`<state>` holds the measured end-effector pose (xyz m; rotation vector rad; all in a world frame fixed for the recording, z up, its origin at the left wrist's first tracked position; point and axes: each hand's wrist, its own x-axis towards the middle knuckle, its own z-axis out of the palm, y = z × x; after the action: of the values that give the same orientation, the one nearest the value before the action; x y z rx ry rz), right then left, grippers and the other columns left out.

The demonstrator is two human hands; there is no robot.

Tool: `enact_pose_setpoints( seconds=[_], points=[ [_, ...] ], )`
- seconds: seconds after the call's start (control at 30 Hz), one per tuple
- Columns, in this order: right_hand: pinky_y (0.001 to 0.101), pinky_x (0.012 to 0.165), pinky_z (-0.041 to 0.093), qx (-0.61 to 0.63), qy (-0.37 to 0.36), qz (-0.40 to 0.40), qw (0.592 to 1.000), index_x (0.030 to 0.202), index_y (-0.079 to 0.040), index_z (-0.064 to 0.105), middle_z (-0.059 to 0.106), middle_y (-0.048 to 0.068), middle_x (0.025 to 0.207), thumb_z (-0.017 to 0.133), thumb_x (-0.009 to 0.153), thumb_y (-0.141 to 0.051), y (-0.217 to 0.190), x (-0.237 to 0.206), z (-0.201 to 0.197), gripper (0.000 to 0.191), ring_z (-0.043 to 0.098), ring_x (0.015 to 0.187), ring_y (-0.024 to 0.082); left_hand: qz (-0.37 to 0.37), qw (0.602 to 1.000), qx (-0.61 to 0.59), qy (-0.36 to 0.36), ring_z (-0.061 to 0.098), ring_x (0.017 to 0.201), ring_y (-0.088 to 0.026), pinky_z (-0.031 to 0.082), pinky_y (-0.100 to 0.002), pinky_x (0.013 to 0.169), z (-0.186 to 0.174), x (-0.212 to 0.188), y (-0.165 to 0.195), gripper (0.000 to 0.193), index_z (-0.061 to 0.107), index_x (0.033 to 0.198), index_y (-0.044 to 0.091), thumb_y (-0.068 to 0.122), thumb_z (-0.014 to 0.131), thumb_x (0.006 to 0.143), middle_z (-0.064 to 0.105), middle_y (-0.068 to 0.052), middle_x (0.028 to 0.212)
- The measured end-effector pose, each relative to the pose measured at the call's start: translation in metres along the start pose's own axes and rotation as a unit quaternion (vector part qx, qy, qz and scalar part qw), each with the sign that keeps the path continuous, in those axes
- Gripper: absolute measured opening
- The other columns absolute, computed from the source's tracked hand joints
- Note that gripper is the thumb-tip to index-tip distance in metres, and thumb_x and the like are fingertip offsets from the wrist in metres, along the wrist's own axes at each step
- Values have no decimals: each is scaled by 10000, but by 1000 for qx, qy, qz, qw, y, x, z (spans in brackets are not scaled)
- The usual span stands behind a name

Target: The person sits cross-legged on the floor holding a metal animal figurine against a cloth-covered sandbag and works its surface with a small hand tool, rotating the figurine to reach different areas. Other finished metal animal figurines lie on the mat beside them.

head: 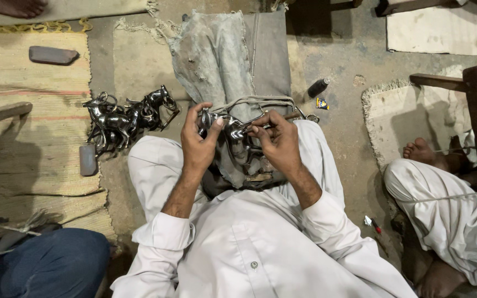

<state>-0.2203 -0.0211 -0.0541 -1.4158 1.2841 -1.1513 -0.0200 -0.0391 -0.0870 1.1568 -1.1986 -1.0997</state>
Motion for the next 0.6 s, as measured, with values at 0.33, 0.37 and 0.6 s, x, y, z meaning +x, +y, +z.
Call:
enact_pose_setpoints(
  seconds=[0.33,0.37,0.6],
  points=[
    [255,767,656,-49,-20,19,998,984,46,591,744,112,949,612,976,81,-10,-3,-7,42,780,934,158,-15,1000,-17,-19,675,982,-105,566,-254,873,1,4,0,409,560,1345,-5,118,716,988,674,-72,1128],
    [256,774,657,-50,-22,11,998,992,46,593,742,112,953,607,975,86,-10,-4,-8,46,780,934,161,-5,1000,-22,-19,670,989,-105,565,-255,876,2,5,0,406,559,1341,-8,113,715,987,664,-71,1156],
    [266,749,629,-80,-39,-46,995,1018,49,599,741,126,974,589,939,127,-8,-11,-13,111,781,928,176,-12,1000,-15,-15,664,956,-103,554,-246,854,2,5,2,409,573,1342,-3,134,730,990,681,-50,1064]
  ],
)
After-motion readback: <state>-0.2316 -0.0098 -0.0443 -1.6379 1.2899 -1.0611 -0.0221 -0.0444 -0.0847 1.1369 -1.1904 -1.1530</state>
